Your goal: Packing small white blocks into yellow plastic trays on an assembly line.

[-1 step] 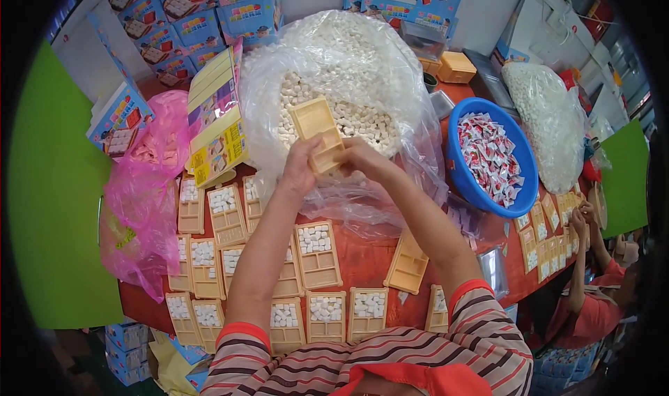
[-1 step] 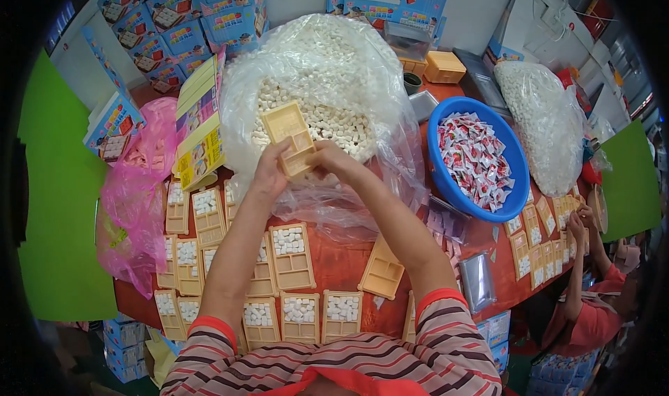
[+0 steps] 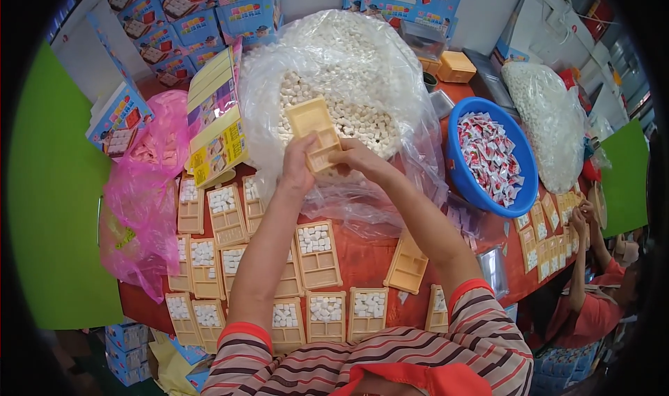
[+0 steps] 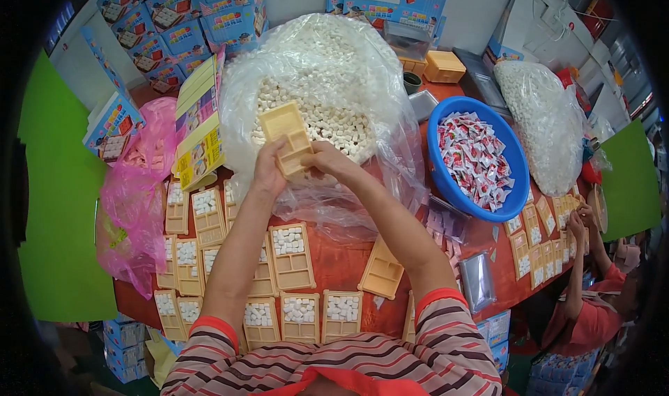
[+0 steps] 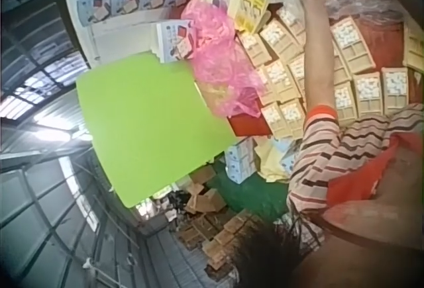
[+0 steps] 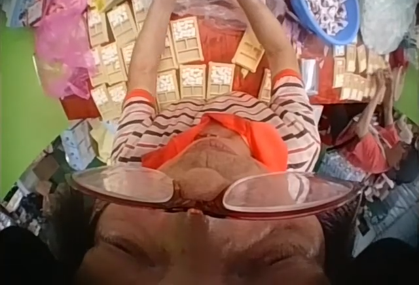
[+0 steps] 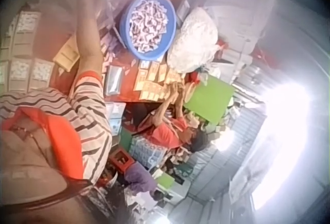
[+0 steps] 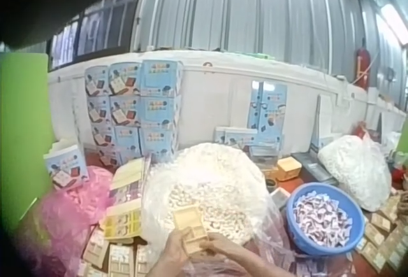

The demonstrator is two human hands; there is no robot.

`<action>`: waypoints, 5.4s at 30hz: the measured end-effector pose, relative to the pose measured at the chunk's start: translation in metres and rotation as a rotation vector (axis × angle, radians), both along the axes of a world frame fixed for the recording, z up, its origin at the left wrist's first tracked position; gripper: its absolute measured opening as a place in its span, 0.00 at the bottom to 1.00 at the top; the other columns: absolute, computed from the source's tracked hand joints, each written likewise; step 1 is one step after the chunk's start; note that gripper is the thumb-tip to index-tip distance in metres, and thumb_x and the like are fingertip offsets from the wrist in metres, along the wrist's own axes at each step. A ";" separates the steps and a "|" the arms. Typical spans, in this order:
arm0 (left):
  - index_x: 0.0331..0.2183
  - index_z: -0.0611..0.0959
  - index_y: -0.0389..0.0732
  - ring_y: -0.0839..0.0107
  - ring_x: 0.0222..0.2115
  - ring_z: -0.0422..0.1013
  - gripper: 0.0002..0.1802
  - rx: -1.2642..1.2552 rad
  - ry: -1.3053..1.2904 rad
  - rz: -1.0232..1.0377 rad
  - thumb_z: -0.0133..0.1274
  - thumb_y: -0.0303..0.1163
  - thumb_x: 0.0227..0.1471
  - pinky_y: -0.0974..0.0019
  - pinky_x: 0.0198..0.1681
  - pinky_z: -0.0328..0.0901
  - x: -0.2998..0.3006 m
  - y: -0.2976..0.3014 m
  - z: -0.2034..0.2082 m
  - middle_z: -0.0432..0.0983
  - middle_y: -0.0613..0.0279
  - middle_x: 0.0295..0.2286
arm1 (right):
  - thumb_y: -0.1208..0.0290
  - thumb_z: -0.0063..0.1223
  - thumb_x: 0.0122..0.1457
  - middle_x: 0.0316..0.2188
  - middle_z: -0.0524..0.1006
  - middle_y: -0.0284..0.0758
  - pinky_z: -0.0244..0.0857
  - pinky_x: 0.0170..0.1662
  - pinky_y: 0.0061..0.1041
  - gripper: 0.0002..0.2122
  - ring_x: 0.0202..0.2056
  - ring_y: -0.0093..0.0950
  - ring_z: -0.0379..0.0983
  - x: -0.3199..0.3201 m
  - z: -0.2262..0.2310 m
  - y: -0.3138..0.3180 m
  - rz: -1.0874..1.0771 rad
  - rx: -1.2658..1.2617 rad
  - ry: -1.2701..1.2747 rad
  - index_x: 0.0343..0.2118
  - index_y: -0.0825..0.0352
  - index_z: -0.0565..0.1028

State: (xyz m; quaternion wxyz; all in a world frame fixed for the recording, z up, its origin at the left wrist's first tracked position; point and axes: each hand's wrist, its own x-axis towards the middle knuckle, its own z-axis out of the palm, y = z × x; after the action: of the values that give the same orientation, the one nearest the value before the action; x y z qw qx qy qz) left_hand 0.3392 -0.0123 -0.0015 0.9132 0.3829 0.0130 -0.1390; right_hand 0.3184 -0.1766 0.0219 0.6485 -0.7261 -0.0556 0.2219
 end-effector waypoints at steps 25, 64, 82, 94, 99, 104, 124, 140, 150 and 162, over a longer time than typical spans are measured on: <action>0.54 0.62 0.38 0.57 0.45 0.71 0.31 0.078 -0.002 -0.160 0.40 0.14 0.44 0.53 0.45 0.72 -0.016 -0.015 0.007 0.69 0.50 0.45 | 0.69 0.52 0.45 0.34 0.73 0.47 0.65 0.39 0.35 0.13 0.34 0.43 0.70 0.046 -0.017 0.018 -0.472 -0.408 -0.664 0.34 0.69 0.76; 0.51 0.67 0.36 0.58 0.44 0.72 0.18 -0.385 0.235 -0.305 0.39 0.29 0.60 0.50 0.49 0.69 -0.158 -0.009 0.012 0.72 0.52 0.45 | 0.70 0.51 0.52 0.26 0.72 0.43 0.66 0.35 0.39 0.08 0.31 0.43 0.72 -0.130 0.056 0.001 -0.185 -0.720 -0.838 0.26 0.70 0.73; 0.54 0.65 0.37 0.56 0.49 0.68 0.23 -0.439 0.233 -0.250 0.41 0.23 0.55 0.48 0.54 0.65 -0.227 0.010 0.020 0.69 0.51 0.48 | 0.75 0.54 0.52 0.26 0.73 0.39 0.64 0.32 0.26 0.05 0.28 0.30 0.71 -0.211 0.055 -0.014 -0.052 -0.556 -0.840 0.31 0.70 0.75; 0.52 0.66 0.38 0.60 0.47 0.69 0.21 -0.319 0.295 -0.295 0.41 0.22 0.54 0.52 0.51 0.67 -0.251 0.001 0.007 0.70 0.55 0.47 | 0.73 0.56 0.49 0.26 0.71 0.39 0.63 0.34 0.36 0.05 0.32 0.39 0.69 -0.239 0.042 -0.011 0.013 -0.846 -1.006 0.27 0.68 0.74; 0.50 0.67 0.38 0.61 0.46 0.71 0.20 -0.305 0.320 -0.289 0.42 0.22 0.54 0.52 0.48 0.70 -0.260 -0.001 0.004 0.70 0.55 0.46 | 0.74 0.55 0.49 0.25 0.71 0.38 0.62 0.34 0.36 0.04 0.31 0.39 0.69 -0.236 0.053 -0.008 -0.105 -0.658 -0.850 0.26 0.69 0.73; 0.49 0.68 0.31 0.57 0.45 0.71 0.19 -0.319 0.305 -0.287 0.44 0.21 0.54 0.48 0.51 0.67 -0.268 -0.004 0.011 0.72 0.50 0.43 | 0.76 0.55 0.50 0.25 0.71 0.39 0.62 0.31 0.34 0.04 0.30 0.39 0.70 -0.230 0.038 0.000 -0.113 -0.710 -1.038 0.29 0.68 0.74; 0.52 0.67 0.37 0.63 0.48 0.69 0.22 -0.267 0.355 -0.361 0.44 0.22 0.54 0.57 0.53 0.65 -0.269 -0.009 0.001 0.71 0.56 0.48 | 0.74 0.55 0.52 0.27 0.70 0.37 0.62 0.36 0.33 0.04 0.32 0.39 0.69 -0.273 0.044 -0.024 -0.157 -0.627 -0.729 0.29 0.67 0.73; 0.56 0.61 0.36 0.59 0.53 0.65 0.27 -0.325 0.386 -0.541 0.43 0.21 0.54 0.51 0.58 0.61 -0.318 -0.026 0.013 0.65 0.53 0.52 | 0.81 0.50 0.55 0.43 0.71 0.40 0.64 0.48 0.26 0.12 0.47 0.31 0.68 -0.321 0.019 -0.024 -0.489 -0.666 -0.756 0.42 0.71 0.75; 0.57 0.61 0.37 0.62 0.53 0.65 0.27 -0.319 0.394 -0.606 0.42 0.20 0.54 0.57 0.56 0.62 -0.339 -0.035 0.017 0.65 0.53 0.53 | 0.77 0.45 0.59 0.49 0.69 0.38 0.59 0.53 0.23 0.23 0.51 0.25 0.66 -0.368 0.007 -0.028 -0.724 0.051 -0.193 0.58 0.71 0.60; 0.47 0.72 0.38 0.61 0.37 0.73 0.23 0.958 -0.568 -0.566 0.46 0.42 0.54 0.57 0.39 0.65 -0.286 -0.041 0.033 0.74 0.54 0.38 | 0.80 0.46 0.56 0.41 0.74 0.36 0.64 0.48 0.21 0.28 0.43 0.22 0.71 -0.412 0.013 -0.048 -0.983 0.432 -0.116 0.61 0.68 0.55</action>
State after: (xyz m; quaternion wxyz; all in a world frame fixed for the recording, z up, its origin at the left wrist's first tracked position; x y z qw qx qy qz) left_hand 0.0534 -0.0529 0.0319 0.5355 0.7607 -0.2714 -0.2470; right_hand -0.0935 -0.2246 0.0349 0.8061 -0.5278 0.2107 -0.1650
